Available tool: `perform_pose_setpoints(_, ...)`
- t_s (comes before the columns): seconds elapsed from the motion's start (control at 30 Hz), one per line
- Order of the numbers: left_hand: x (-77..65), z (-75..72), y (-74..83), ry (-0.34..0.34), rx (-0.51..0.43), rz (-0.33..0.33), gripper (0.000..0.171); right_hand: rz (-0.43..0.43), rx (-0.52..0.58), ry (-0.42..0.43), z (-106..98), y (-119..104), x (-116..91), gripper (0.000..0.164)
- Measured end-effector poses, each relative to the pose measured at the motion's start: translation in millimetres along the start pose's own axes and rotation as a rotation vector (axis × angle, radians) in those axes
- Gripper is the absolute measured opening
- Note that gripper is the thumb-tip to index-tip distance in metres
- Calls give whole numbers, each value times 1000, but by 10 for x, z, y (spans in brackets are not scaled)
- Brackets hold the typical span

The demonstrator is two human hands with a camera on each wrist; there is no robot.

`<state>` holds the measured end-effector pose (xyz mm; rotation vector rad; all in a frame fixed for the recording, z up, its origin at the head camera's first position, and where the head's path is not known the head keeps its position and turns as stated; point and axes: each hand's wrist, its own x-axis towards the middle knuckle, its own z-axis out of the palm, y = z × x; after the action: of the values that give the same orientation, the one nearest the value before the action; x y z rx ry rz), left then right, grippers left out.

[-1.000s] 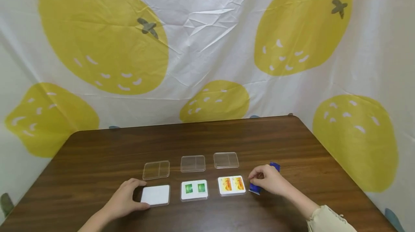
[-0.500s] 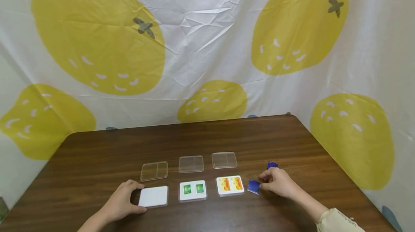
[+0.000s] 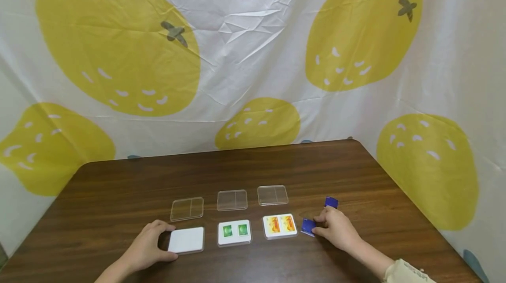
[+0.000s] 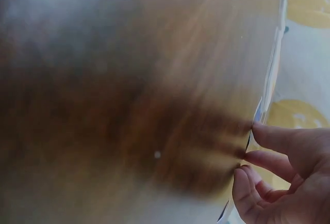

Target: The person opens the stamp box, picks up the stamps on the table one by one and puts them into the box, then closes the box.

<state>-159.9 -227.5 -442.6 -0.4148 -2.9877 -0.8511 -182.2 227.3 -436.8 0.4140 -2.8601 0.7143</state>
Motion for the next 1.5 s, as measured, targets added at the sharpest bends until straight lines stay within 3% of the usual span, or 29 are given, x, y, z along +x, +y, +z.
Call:
perform_pose_setpoints(0.37,5,11,0,0,5,-1,62,-10,-40,37,23,-56,-34,22)
perform_pose_setpoints(0.63,7,20,-10,3,6,-3,62,20,93,30,14,-6,5,13)
perform_pose_setpoints(1.0,6,25,0,4,0,-19,62,101,72,62,26,-63,24,12)
perform_pose_setpoints(1.2,-4,35,-23,28,11,30,61,140,85,79,43,-89,26,15)
perform_pose_setpoints(1.4,3,20,-6,8,3,0,61,140,131,69,40,-56,39,17)
perform_pose_setpoints(1.5,3,12,-2,-2,6,1,62,156,216,27,29,-21,60,18)
